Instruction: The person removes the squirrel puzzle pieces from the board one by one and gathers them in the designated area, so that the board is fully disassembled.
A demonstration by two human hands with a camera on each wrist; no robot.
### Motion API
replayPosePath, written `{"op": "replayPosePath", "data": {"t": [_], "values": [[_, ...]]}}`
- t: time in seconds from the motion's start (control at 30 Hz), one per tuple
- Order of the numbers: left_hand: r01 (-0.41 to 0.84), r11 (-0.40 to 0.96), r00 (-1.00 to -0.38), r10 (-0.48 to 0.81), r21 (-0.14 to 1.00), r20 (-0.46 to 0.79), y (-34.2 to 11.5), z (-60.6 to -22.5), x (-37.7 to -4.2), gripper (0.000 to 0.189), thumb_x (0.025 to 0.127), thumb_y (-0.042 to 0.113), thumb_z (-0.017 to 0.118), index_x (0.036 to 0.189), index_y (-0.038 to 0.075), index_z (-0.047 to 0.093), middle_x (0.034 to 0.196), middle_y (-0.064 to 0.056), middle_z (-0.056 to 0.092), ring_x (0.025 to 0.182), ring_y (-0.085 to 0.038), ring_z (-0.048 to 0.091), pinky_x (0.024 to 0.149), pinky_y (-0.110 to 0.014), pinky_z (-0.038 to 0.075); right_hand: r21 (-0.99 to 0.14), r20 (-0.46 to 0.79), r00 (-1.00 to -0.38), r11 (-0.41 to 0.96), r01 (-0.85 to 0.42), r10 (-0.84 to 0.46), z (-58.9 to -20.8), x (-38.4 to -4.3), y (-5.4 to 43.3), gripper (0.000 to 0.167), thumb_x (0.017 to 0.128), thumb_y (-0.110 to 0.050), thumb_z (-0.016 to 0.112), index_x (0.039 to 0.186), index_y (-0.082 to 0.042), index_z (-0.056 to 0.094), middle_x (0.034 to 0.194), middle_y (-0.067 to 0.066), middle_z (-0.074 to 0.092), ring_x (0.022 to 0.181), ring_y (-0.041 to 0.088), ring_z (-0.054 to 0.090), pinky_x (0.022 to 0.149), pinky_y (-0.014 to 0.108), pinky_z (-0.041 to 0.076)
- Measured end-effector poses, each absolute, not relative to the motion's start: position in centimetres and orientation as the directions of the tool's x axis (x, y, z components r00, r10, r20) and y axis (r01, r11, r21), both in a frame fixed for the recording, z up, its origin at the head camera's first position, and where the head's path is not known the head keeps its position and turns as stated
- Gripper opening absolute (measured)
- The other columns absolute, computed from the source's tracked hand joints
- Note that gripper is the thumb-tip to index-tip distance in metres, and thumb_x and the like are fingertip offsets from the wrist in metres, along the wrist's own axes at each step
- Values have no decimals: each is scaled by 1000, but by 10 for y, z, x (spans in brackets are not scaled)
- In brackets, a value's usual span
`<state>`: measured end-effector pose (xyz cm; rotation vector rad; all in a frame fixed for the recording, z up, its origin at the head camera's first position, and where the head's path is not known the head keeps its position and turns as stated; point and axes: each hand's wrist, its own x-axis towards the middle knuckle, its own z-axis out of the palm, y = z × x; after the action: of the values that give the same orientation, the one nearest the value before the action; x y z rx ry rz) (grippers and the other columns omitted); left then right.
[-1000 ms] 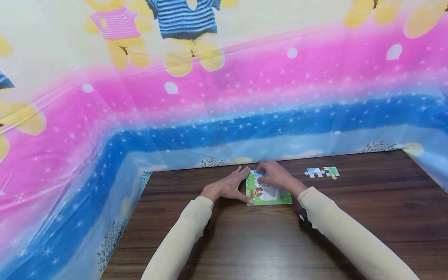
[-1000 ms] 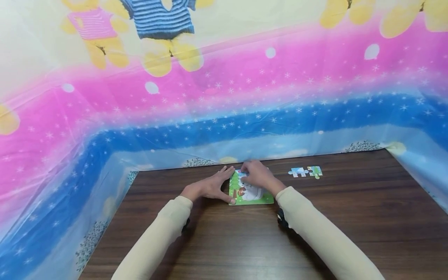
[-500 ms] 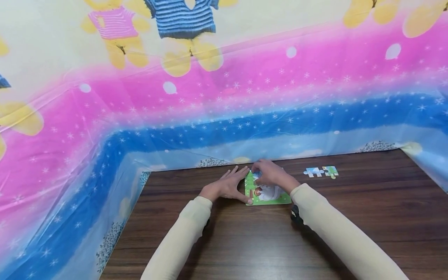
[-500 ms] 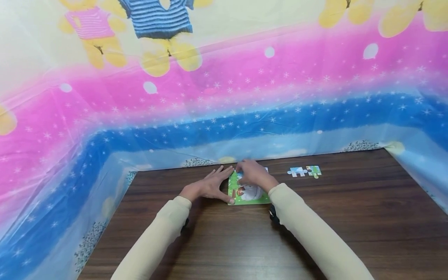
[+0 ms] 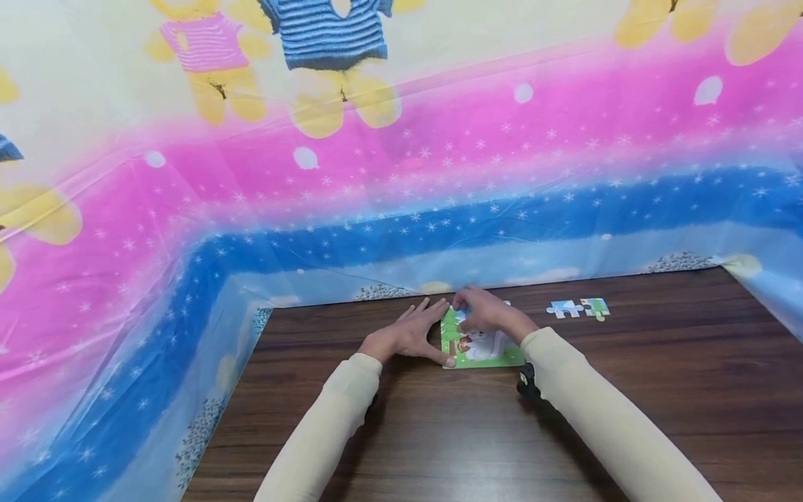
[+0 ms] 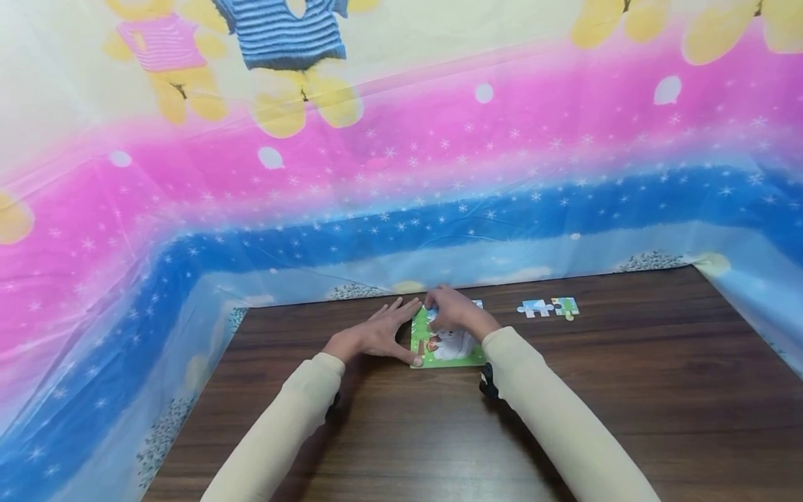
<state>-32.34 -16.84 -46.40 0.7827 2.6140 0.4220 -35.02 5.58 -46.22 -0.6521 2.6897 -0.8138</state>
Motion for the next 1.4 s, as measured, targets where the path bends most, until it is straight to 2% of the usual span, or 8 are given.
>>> {"op": "replayPosePath", "data": {"t": [0.5, 0.97, 1.27, 1.4], "values": [[454, 803, -777, 569, 387, -270, -167, -465, -325, 120, 87, 66, 78, 173, 27, 4, 181, 6, -2, 168, -25, -10, 136, -53, -3, -626, -106, -861, 706, -331, -497, -468, -354, 60, 43, 95, -13, 79, 131, -7, 57, 140, 18, 50, 130, 35, 53, 107, 52, 50], [454, 794, -772, 577, 406, -266, -170, -466, -322, 121, 88, 66, 77, 172, 28, 0, 181, 7, -4, 167, -24, -13, 136, -53, -5, -627, -49, -839, 671, -396, -541, -471, -353, 67, 42, 94, -15, 80, 131, -9, 61, 140, 18, 52, 129, 35, 55, 108, 52, 50], [462, 790, -764, 586, 404, -271, -167, -464, -323, 122, 88, 65, 77, 173, 21, 1, 181, 2, -4, 168, -27, -11, 136, -54, -4, -674, -9, -836, 622, -400, -548, -475, -355, 75, 46, 92, -7, 80, 134, -6, 61, 138, 19, 53, 118, 32, 58, 101, 49, 53], [459, 791, -764, 584, 404, -275, -167, -465, -324, 121, 88, 64, 78, 173, 22, 1, 181, 2, -4, 168, -27, -12, 136, -54, -3, -688, 40, -826, 584, -431, -563, -480, -359, 78, 45, 92, -1, 76, 135, -4, 63, 136, 20, 55, 112, 31, 62, 97, 47, 56]]}}
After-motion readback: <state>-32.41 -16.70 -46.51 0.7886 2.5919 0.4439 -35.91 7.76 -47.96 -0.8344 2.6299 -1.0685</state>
